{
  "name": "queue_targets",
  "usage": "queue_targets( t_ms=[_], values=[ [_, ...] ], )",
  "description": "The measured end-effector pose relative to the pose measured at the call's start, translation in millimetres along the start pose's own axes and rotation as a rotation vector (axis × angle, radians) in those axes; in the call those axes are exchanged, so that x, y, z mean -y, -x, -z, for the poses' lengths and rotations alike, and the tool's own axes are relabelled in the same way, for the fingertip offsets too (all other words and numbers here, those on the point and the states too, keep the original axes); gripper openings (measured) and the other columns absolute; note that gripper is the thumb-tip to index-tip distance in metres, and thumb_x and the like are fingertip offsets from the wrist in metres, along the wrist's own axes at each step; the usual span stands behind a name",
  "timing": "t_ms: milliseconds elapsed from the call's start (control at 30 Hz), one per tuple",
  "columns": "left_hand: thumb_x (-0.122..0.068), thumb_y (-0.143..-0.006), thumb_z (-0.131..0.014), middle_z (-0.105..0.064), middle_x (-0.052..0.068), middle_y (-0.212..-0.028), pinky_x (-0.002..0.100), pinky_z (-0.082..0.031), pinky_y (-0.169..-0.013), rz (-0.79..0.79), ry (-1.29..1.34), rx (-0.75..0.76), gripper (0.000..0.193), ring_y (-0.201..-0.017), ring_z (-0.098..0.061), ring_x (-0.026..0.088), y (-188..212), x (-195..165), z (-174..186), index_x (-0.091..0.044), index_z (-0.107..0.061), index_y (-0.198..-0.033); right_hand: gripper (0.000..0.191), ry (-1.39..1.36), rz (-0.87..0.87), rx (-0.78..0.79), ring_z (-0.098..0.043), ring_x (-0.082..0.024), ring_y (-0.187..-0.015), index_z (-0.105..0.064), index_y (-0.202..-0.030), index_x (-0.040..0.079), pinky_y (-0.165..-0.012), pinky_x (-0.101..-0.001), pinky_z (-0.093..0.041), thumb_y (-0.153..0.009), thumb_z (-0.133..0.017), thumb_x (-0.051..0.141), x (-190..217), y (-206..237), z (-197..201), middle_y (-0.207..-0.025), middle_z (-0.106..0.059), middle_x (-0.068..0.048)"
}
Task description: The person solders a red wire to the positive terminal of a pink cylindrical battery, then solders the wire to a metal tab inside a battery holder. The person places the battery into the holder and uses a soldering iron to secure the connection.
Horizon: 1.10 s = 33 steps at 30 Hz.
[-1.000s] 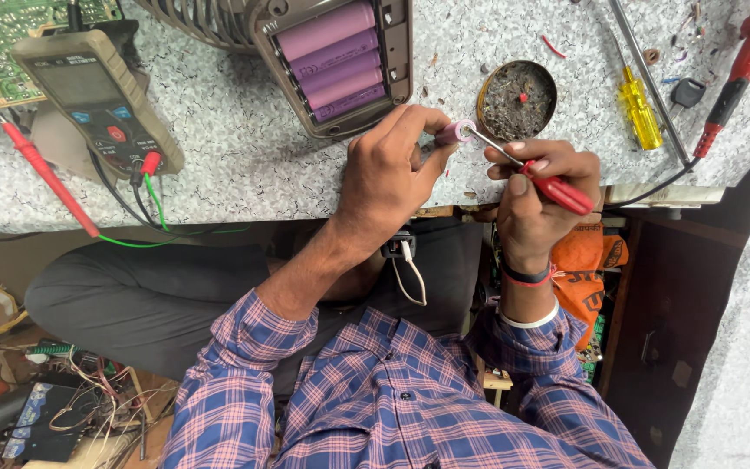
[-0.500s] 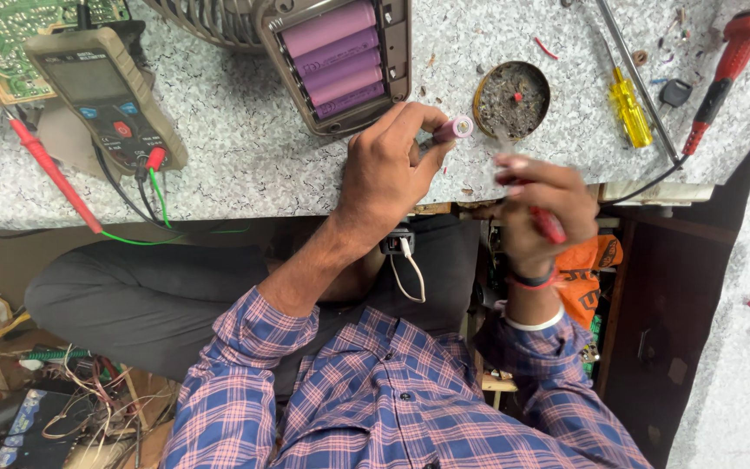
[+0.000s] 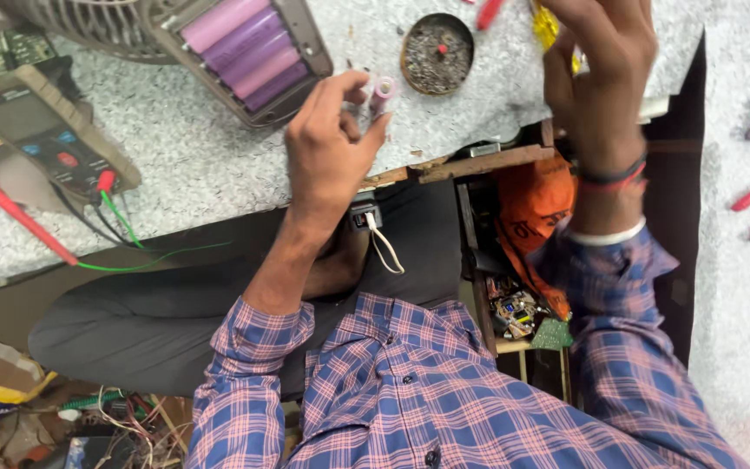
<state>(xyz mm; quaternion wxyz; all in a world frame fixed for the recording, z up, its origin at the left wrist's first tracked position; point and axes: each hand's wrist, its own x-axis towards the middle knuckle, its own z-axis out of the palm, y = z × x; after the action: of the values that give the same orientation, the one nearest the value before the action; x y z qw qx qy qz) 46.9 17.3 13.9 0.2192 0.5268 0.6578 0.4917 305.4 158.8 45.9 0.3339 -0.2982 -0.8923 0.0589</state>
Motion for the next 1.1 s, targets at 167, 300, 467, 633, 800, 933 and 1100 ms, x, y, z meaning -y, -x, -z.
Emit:
queue_targets(
  t_ms=[167, 300, 467, 633, 800, 933, 1100],
  values=[
    [-0.004, -0.082, -0.089, -0.069, 0.006, -0.100, 0.025, -0.052, -0.057, 0.069, 0.030, -0.015, 0.041, -0.065, -0.064, 0.008, 14, -12, 5, -0.005, -0.065, -0.116, 0.024, -0.231, -0.118, -0.003, -0.064, -0.022, -0.097, -0.069, -0.099, 0.013, -0.079, -0.0358, -0.049, -0.086, -0.069, -0.008, 45, 78, -13, -0.097, -0.066, -0.001],
    [-0.006, -0.085, -0.088, -0.071, 0.005, -0.094, 0.027, -0.051, -0.058, 0.015, -0.005, 0.005, 0.029, -0.062, -0.062, 0.011, 35, -25, 3, -0.006, -0.067, -0.105, 0.043, 0.041, -0.149, 0.159, -0.054, -0.030, -0.120, -0.072, -0.120, 0.015, -0.103, -0.0462, -0.036, -0.082, -0.089, 0.021, 63, 114, -17, -0.116, -0.063, -0.005],
    [-0.016, -0.091, -0.082, -0.069, 0.009, -0.104, 0.037, -0.057, -0.069, -0.199, -0.006, 0.300, 0.027, -0.079, -0.070, 0.025, 56, -41, -17, -0.006, -0.067, -0.111, 0.052, 0.086, -0.207, 0.265, -0.055, -0.029, -0.120, -0.068, -0.128, 0.013, -0.105, -0.0458, -0.033, -0.084, -0.092, 0.028, 48, 122, -12, -0.125, -0.061, -0.007],
    [-0.010, -0.095, -0.067, -0.065, 0.013, -0.105, 0.045, -0.057, -0.075, -0.376, -0.232, 0.599, 0.017, -0.089, -0.071, 0.034, 53, -49, -44, -0.004, -0.066, -0.110, 0.054, -0.066, -0.135, 0.332, -0.056, -0.032, -0.112, -0.067, -0.122, 0.010, -0.098, -0.0477, -0.036, -0.078, -0.091, 0.029, 50, 134, 10, -0.120, -0.061, -0.010],
    [-0.024, -0.085, -0.070, -0.066, 0.016, -0.094, 0.046, -0.058, -0.068, -0.572, -0.436, 0.803, 0.023, -0.081, -0.071, 0.034, 52, -46, -76, -0.003, -0.066, -0.093, 0.052, -0.123, -0.106, 0.382, -0.060, -0.030, -0.103, -0.071, -0.113, 0.011, -0.091, -0.0464, -0.040, -0.068, -0.090, 0.027, 84, 156, 43, -0.109, -0.065, -0.008],
    [-0.012, -0.080, -0.069, -0.067, 0.016, -0.093, 0.043, -0.059, -0.063, -0.670, -0.586, 0.945, 0.016, -0.078, -0.072, 0.032, 60, -48, -104, -0.003, -0.067, -0.093, 0.029, -0.348, -0.170, 0.289, -0.062, -0.024, -0.099, -0.072, -0.103, 0.012, -0.088, -0.0391, -0.045, -0.080, -0.087, 0.021, 71, 155, 79, -0.104, -0.068, -0.004],
    [-0.013, -0.083, -0.069, -0.067, 0.013, -0.093, 0.043, -0.057, -0.063, -0.777, -0.544, 0.931, 0.012, -0.076, -0.071, 0.031, 72, -51, -109, -0.006, -0.065, -0.093, 0.011, 0.105, -0.080, 0.047, -0.061, -0.034, -0.095, -0.063, -0.105, 0.000, -0.091, -0.0423, -0.047, -0.101, -0.057, -0.008, -16, 104, 105, -0.103, -0.067, -0.014]
  ],
)
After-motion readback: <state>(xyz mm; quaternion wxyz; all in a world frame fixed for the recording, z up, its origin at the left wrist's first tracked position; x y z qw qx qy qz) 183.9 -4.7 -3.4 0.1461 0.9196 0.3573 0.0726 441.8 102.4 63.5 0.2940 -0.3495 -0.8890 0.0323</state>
